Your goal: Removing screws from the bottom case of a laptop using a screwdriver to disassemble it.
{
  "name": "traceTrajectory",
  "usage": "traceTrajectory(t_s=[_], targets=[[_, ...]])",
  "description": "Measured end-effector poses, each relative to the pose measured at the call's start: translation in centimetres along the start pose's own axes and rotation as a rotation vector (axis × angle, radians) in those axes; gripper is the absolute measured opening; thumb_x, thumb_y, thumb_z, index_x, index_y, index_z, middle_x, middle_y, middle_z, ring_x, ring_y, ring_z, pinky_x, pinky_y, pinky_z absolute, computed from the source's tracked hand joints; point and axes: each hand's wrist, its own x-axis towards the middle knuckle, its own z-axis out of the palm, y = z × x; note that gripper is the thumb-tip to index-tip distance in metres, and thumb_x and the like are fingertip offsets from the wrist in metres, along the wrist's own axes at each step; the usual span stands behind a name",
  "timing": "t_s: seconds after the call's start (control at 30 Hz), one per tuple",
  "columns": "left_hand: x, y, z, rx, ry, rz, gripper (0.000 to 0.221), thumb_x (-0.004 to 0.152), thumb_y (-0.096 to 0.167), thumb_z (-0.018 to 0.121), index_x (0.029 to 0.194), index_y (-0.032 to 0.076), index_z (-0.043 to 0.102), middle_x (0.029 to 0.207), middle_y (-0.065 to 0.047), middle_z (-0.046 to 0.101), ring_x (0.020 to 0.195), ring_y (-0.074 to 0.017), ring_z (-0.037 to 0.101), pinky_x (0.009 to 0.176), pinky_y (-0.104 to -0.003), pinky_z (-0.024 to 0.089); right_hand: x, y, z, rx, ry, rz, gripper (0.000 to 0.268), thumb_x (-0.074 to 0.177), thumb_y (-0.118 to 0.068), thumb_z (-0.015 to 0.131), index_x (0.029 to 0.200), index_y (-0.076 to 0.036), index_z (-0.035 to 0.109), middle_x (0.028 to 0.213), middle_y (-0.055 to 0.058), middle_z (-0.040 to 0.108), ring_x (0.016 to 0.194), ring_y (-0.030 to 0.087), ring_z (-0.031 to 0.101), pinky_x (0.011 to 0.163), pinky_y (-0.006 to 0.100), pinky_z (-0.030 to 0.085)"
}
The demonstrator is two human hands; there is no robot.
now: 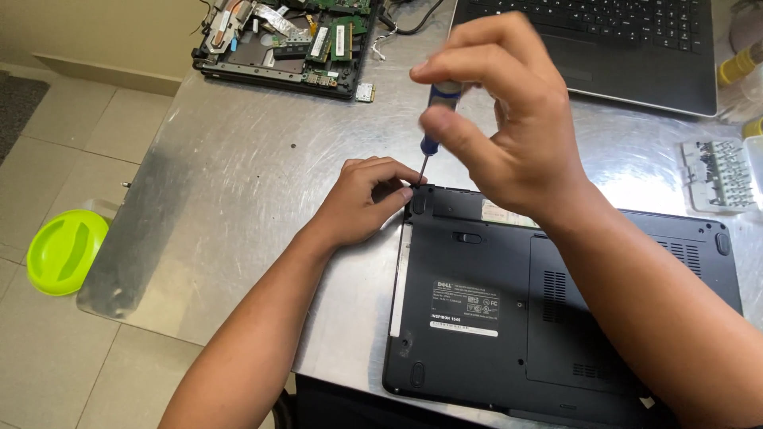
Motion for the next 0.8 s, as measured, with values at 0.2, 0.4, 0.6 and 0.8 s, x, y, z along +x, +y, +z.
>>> traceTrajectory(t_s=[0.2, 0.4, 0.6, 0.8], targets=[[0.0, -0.2, 0.1, -0.017, 0.005, -0.031, 0.016, 0.093, 0.016, 0.066, 0.104, 0.018, 0.077, 0.099, 0.005, 0.078, 0.081, -0.0126, 0.067, 0.092, -0.032, 0.041, -0.2, -0.6, 0.4, 0.133, -0.014, 0.062, 0.033, 0.108, 0.011, 0.05, 0.14, 0.003, 0.054, 0.125, 0.023, 0.065, 0.117, 0.033, 0.069, 0.104, 0.039, 0.058], [0.1, -0.4, 0.2, -0.007, -0.007, -0.036, 0.017, 0.093, 0.019, 0.066, 0.106, 0.019, 0.077, 0.101, 0.005, 0.078, 0.082, -0.0125, 0.068, 0.095, -0.035, 0.039, -0.5, 0.1, 0.4, 0.015, 0.008, -0.014, 0.028, 0.108, -0.002, 0.068, 0.136, -0.001, 0.06, 0.121, 0.019, 0.058, 0.109, 0.028, 0.061, 0.095, 0.037, 0.052], [0.1, -0.1, 0.0, -0.01, -0.008, -0.035, 0.017, 0.094, 0.018, 0.065, 0.106, 0.019, 0.077, 0.099, 0.006, 0.078, 0.08, -0.0118, 0.068, 0.095, -0.035, 0.039, -0.2, -0.1, 0.3, -0.016, 0.016, -0.034, 0.021, 0.108, -0.003, 0.062, 0.127, 0.005, 0.064, 0.121, 0.023, 0.062, 0.113, 0.032, 0.062, 0.095, 0.04, 0.052], [0.0, -0.1, 0.0, -0.006, -0.004, -0.033, 0.017, 0.093, 0.018, 0.065, 0.105, 0.019, 0.077, 0.098, 0.007, 0.077, 0.076, -0.0114, 0.066, 0.095, -0.035, 0.038, -0.1, -0.6, -0.1, -0.14, -0.004, -0.044, 0.038, 0.101, 0.014, 0.071, 0.136, 0.003, 0.061, 0.119, 0.019, 0.074, 0.108, 0.029, 0.068, 0.084, 0.036, 0.051]])
